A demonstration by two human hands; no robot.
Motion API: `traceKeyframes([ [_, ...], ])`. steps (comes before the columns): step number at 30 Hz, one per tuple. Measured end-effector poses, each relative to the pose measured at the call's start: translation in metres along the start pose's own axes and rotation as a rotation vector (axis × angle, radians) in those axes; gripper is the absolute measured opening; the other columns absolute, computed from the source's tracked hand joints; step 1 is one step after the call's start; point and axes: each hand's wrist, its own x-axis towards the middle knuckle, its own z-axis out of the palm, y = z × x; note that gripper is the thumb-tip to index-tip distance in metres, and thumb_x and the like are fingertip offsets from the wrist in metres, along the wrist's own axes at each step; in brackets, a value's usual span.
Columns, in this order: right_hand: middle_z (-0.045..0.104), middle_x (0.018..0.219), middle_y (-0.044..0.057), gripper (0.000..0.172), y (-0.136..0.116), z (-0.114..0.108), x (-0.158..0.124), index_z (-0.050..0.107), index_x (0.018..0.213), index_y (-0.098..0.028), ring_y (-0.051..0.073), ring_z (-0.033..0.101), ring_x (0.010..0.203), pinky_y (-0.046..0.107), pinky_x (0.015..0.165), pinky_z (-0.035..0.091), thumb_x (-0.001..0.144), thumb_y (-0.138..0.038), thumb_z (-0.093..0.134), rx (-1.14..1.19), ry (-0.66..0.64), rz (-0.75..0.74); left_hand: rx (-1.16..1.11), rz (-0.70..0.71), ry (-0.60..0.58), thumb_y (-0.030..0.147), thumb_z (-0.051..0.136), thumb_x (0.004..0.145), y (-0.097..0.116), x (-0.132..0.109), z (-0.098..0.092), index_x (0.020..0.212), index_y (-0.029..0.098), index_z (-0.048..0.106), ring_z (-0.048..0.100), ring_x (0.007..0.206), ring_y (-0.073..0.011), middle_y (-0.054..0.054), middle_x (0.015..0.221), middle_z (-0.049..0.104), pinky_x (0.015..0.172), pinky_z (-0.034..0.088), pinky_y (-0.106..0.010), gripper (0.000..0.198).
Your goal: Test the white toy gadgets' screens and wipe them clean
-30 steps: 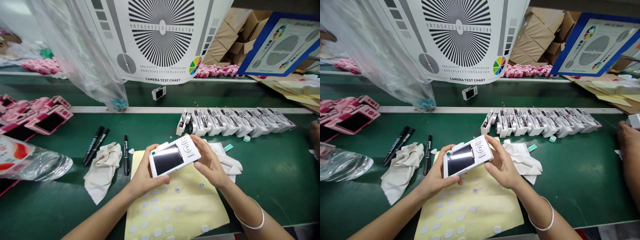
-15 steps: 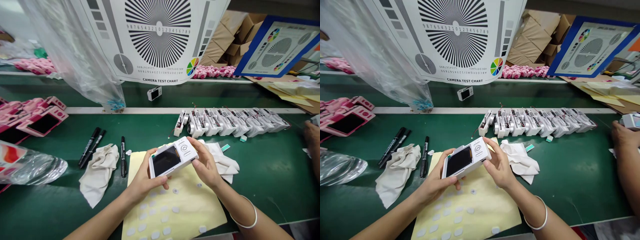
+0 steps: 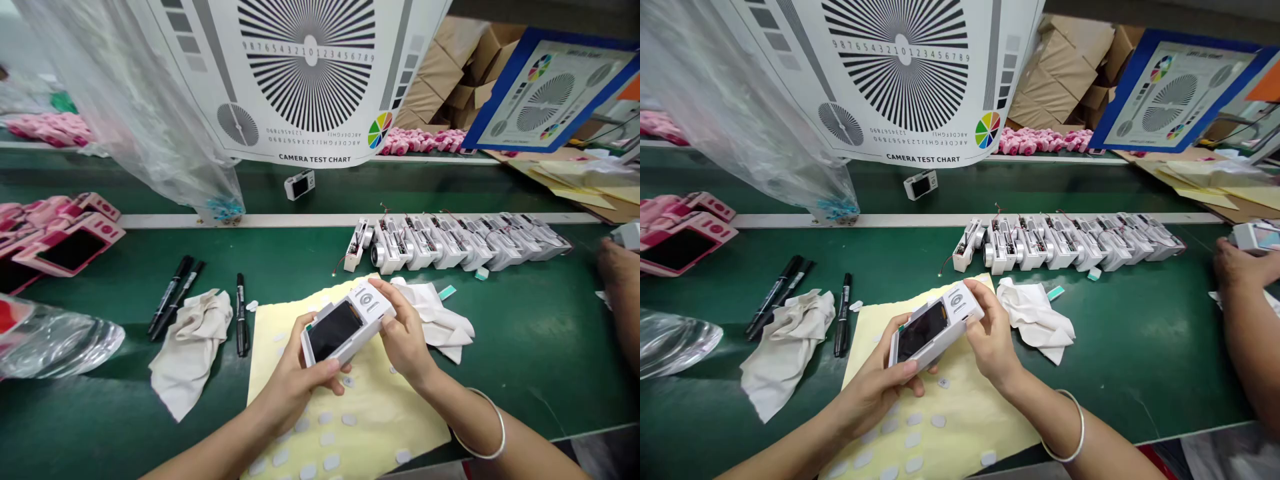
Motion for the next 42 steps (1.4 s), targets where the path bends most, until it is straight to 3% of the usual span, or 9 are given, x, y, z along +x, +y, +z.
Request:
traceKeyframes([
  [5,0.059,0.107,0.008,0.036,-0.003,0.0,0.002,0.051,0.113,-0.021,0.023,0.056,0.102,0.034,0.083,0.049,0.081,-0.036,0.051,-0.068,-0.02,-0.127,-0.001,-0.006,-0.025,0.033,0.075,0.059,0.001,-0.003,0.002,0.112,0.025,0.03,0.061,0.068,-0.0146,-0.004,0.095,0.055,0.045,0.045,-0.018,0.07],
  [9,0.054,0.118,0.008,0.042,0.003,-0.005,0.005,0.046,0.121,-0.025,0.023,0.052,0.11,0.036,0.09,0.044,0.082,-0.041,0.052,-0.002,-0.102,-0.131,0.115,0.065,-0.027,0.034,0.071,0.063,-0.001,0.002,-0.005,0.115,0.026,0.028,0.06,0.07,-0.0156,-0.004,0.097,0.054,0.046,0.047,-0.02,0.069],
  [13,0.047,0.127,0.009,0.056,-0.001,-0.013,0.009,0.037,0.13,-0.028,0.025,0.048,0.114,0.041,0.094,0.041,0.081,-0.054,0.047,0.012,-0.245,-0.113,0.613,0.524,0.023,0.025,0.07,0.063,-0.002,0.014,-0.024,0.117,0.026,0.034,0.057,0.096,-0.0231,-0.007,0.11,0.048,0.072,0.053,-0.033,0.065],
  [15,0.053,0.119,0.009,0.05,-0.005,-0.016,0.011,0.045,0.123,-0.026,0.025,0.051,0.11,0.04,0.092,0.04,0.083,-0.056,0.042,-0.099,-0.282,-0.183,0.867,0.747,-0.031,0.02,0.068,0.064,-0.002,0.019,-0.032,0.117,0.027,0.037,0.052,0.106,-0.0242,-0.006,0.114,0.047,0.084,0.049,-0.036,0.061],
  [17,0.057,0.111,0.008,0.041,-0.009,-0.018,0.011,0.05,0.114,-0.025,0.024,0.052,0.106,0.039,0.091,0.039,0.086,-0.053,0.04,-0.227,-0.286,-0.291,1.001,0.831,-0.108,0.018,0.063,0.067,-0.001,0.021,-0.038,0.119,0.028,0.034,0.052,0.106,-0.0229,-0.006,0.113,0.048,0.087,0.048,-0.036,0.061],
  [22,0.056,0.104,0.007,0.031,-0.008,-0.016,0.008,0.048,0.103,-0.024,0.021,0.053,0.1,0.036,0.087,0.04,0.089,-0.049,0.036,-0.28,-0.269,-0.366,1.098,0.807,-0.086,0.018,0.06,0.065,-0.003,0.021,-0.042,0.124,0.026,0.018,0.05,0.106,-0.0247,-0.011,0.119,0.037,0.089,0.046,-0.043,0.073],
  [27,0.056,0.104,0.006,0.043,-0.009,-0.013,0.006,0.05,0.097,-0.024,0.022,0.051,0.103,0.036,0.088,0.038,0.087,-0.059,0.027,-0.28,-0.267,-0.305,1.065,0.734,-0.1,0.022,0.06,0.066,-0.005,0.02,-0.04,0.125,0.026,0.011,0.05,0.103,-0.0256,-0.012,0.116,0.036,0.086,0.045,-0.046,0.077],
  [37,0.057,0.103,0.005,0.048,-0.007,-0.012,0.006,0.052,0.092,-0.024,0.022,0.05,0.103,0.034,0.088,0.035,0.087,-0.061,0.024,-0.226,-0.231,-0.166,1.04,0.737,-0.116,0.021,0.06,0.066,-0.002,0.016,-0.033,0.119,0.024,0.015,0.054,0.073,-0.015,-0.002,0.09,0.045,0.063,0.049,-0.029,0.07],
  [42,0.058,0.104,0.006,0.048,-0.001,-0.014,0.007,0.052,0.093,-0.023,0.023,0.052,0.101,0.035,0.087,0.035,0.087,-0.061,0.023,-0.169,-0.233,-0.091,1.068,0.708,-0.1,0.023,0.06,0.065,-0.005,0.017,-0.037,0.115,0.024,0.016,0.054,0.07,-0.0156,-0.002,0.088,0.044,0.056,0.047,-0.028,0.066],
])
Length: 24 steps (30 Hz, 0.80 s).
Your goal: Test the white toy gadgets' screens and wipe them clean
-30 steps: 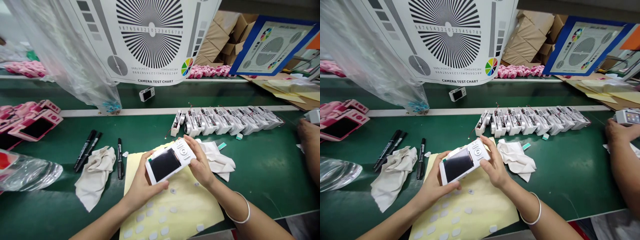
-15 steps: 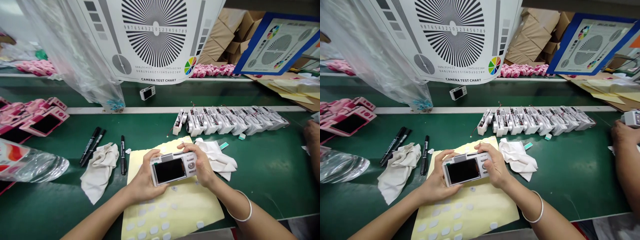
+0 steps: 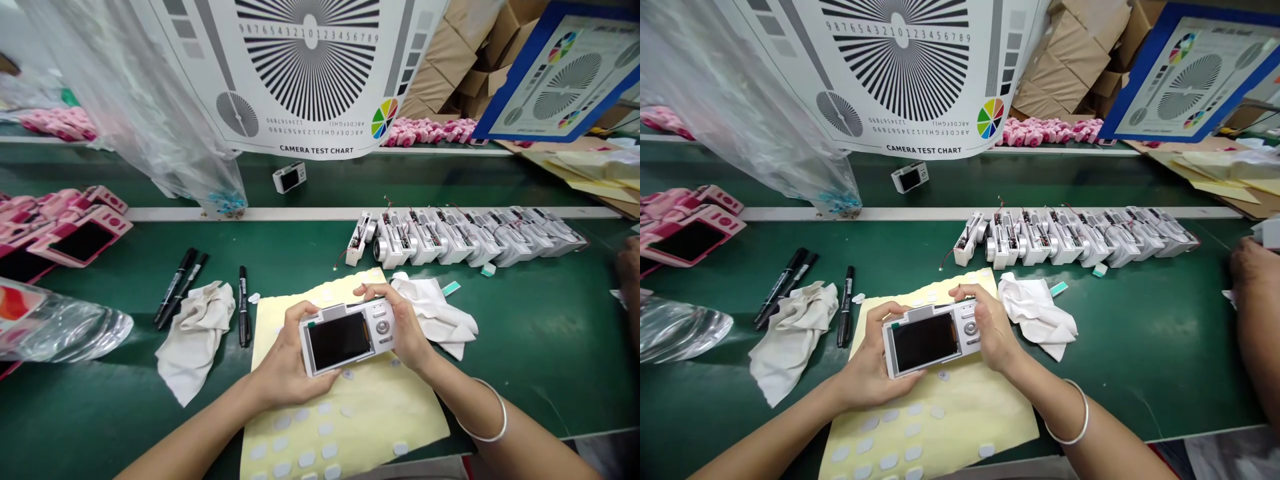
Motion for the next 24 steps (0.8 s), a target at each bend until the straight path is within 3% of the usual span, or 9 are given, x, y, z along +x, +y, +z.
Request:
traceKeyframes([
  [24,0.058,0.108,0.007,0.044,0.0013,0.0007,0.002,0.052,0.091,-0.023,0.023,0.053,0.099,0.037,0.087,0.036,0.087,-0.059,0.026,-0.012,-0.003,0.046,0.034,0.028,0.008,0.025,0.057,0.067,0.0054,0.0022,-0.0016,0.115,0.024,0.016,0.053,0.062,-0.0128,0.001,0.085,0.04,0.054,0.047,-0.027,0.063],
])
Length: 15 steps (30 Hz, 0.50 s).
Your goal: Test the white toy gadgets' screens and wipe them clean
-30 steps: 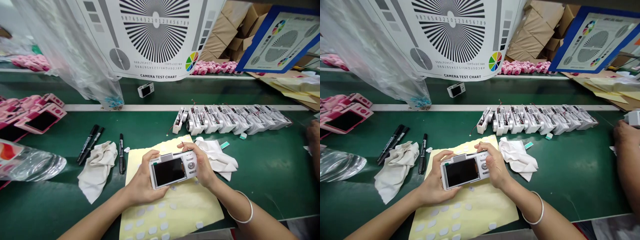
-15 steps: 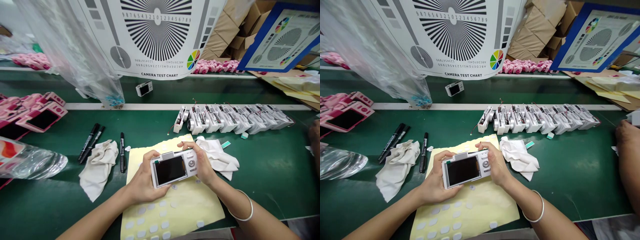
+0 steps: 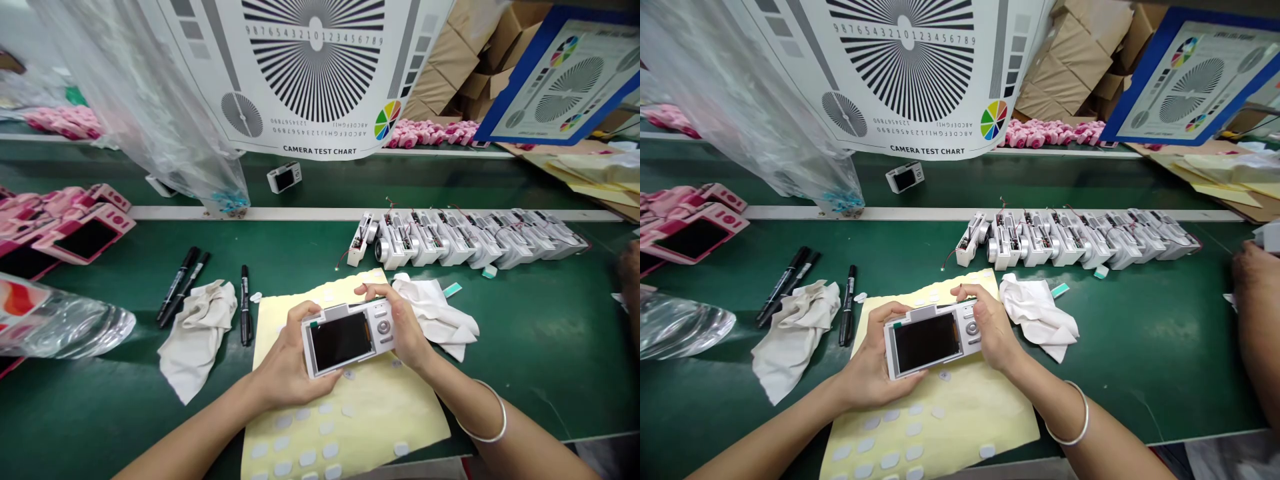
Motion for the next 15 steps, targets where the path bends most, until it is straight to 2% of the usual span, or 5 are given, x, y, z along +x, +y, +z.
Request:
traceKeyframes([
  [5,0.059,0.106,0.007,0.045,0.0001,0.0004,-0.0002,0.052,0.089,-0.022,0.023,0.053,0.1,0.037,0.088,0.036,0.087,-0.059,0.026,-0.011,0.002,0.002,-0.028,0.012,0.003,0.025,0.057,0.067,0.0006,0.001,0.0001,0.118,0.025,0.014,0.053,0.061,-0.0128,0.0,0.085,0.041,0.054,0.047,-0.027,0.066],
  [15,0.059,0.106,0.008,0.046,0.0004,0.001,-0.001,0.051,0.089,-0.021,0.023,0.055,0.096,0.035,0.08,0.041,0.086,-0.061,0.027,-0.009,0.008,0.014,-0.028,0.023,0.009,0.024,0.057,0.066,-0.0013,-0.0008,0.001,0.119,0.025,0.015,0.056,0.071,-0.0159,-0.002,0.091,0.046,0.06,0.049,-0.029,0.067],
])
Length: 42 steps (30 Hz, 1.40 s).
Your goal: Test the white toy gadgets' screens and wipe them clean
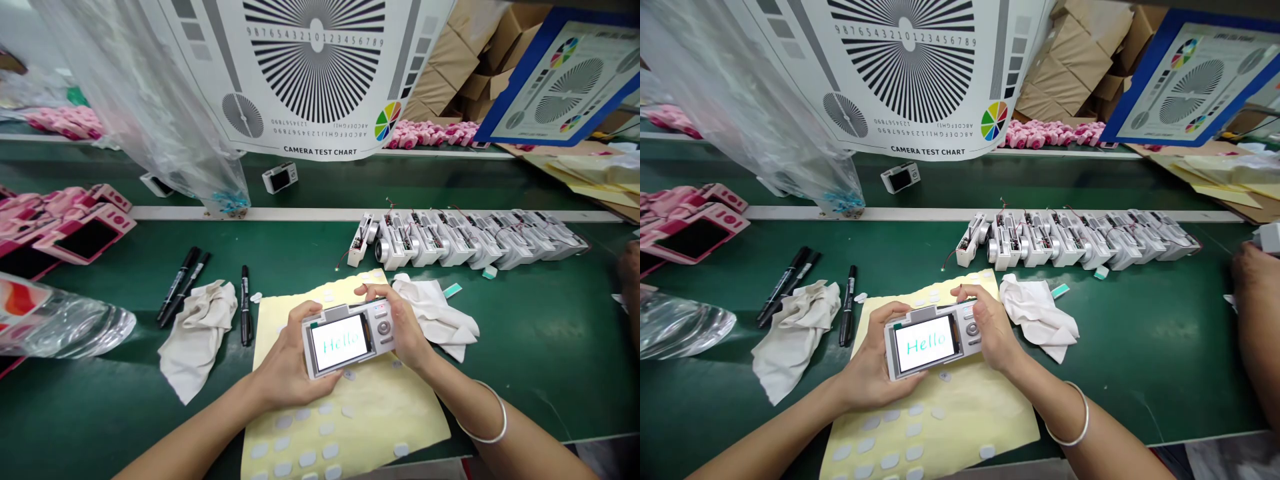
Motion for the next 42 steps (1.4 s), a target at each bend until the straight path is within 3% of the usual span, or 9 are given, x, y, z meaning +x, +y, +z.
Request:
traceKeyframes([
  [9,0.056,0.104,0.006,0.041,0.001,0.004,0.0,0.054,0.095,-0.022,0.02,0.053,0.096,0.033,0.082,0.042,0.089,-0.054,0.028,0.132,-0.013,0.077,0.196,0.135,0.148,0.035,0.062,0.064,0.002,-0.002,-0.002,0.121,0.024,0.021,0.058,0.075,-0.0188,-0.004,0.095,0.048,0.064,0.05,-0.031,0.07],
  [14,0.058,0.097,0.006,0.039,0.005,0.01,0.0,0.049,0.099,-0.022,0.017,0.056,0.078,0.03,0.068,0.046,0.088,-0.054,0.029,0.24,-0.063,0.146,0.247,0.185,0.196,0.047,0.06,0.068,0.006,-0.004,0.0,0.121,0.025,0.023,0.059,0.073,-0.0193,-0.004,0.091,0.052,0.061,0.049,-0.031,0.069],
  [21,0.058,0.093,0.004,0.036,0.007,0.014,-0.001,0.045,0.103,-0.025,0.015,0.057,0.07,0.027,0.06,0.047,0.087,-0.055,0.033,0.346,-0.098,0.185,0.275,0.362,0.267,0.054,0.053,0.076,0.009,-0.001,0.002,0.124,0.023,0.027,0.055,0.057,-0.0154,0.0,0.075,0.054,0.049,0.043,-0.027,0.063],
  [28,0.059,0.095,0.004,0.038,0.011,0.01,-0.001,0.04,0.109,-0.027,0.014,0.057,0.064,0.026,0.053,0.047,0.088,-0.056,0.028,0.251,-0.061,0.284,0.219,0.279,0.268,0.053,0.06,0.072,0.006,0.0,0.002,0.12,0.023,0.031,0.058,0.066,-0.0161,-0.003,0.086,0.057,0.056,0.046,-0.026,0.063],
  [31,0.056,0.099,0.006,0.04,0.013,0.004,0.004,0.042,0.11,-0.026,0.015,0.058,0.072,0.029,0.061,0.051,0.087,-0.057,0.03,0.152,0.001,0.323,0.26,0.27,0.272,0.054,0.06,0.071,0.0,0.003,0.001,0.114,0.023,0.035,0.056,0.063,-0.0145,-0.003,0.083,0.057,0.053,0.044,-0.024,0.059],
  [35,0.044,0.109,0.007,0.038,0.007,-0.003,0.01,0.044,0.106,-0.025,0.018,0.051,0.096,0.035,0.081,0.05,0.085,-0.056,0.036,0.147,0.12,0.241,0.361,0.297,0.269,0.05,0.062,0.072,-0.004,0.007,0.0,0.107,0.021,0.04,0.053,0.058,-0.014,-0.001,0.072,0.055,0.049,0.042,-0.024,0.051],
  [39,0.038,0.113,0.005,0.031,-0.009,-0.005,0.008,0.043,0.107,-0.027,0.018,0.047,0.099,0.039,0.082,0.051,0.087,-0.051,0.037,0.14,0.172,0.113,0.4,0.314,0.297,0.05,0.061,0.072,-0.003,0.008,-0.001,0.103,0.018,0.043,0.053,0.056,-0.0137,-0.002,0.07,0.055,0.048,0.042,-0.023,0.047],
  [42,0.036,0.111,0.004,0.03,-0.021,-0.003,0.003,0.041,0.11,-0.028,0.017,0.048,0.097,0.039,0.078,0.054,0.088,-0.049,0.036,0.147,0.121,0.073,0.434,0.328,0.308,0.051,0.062,0.072,-0.003,0.007,-0.001,0.102,0.017,0.046,0.053,0.054,-0.0138,-0.003,0.069,0.056,0.046,0.041,-0.023,0.049],
])
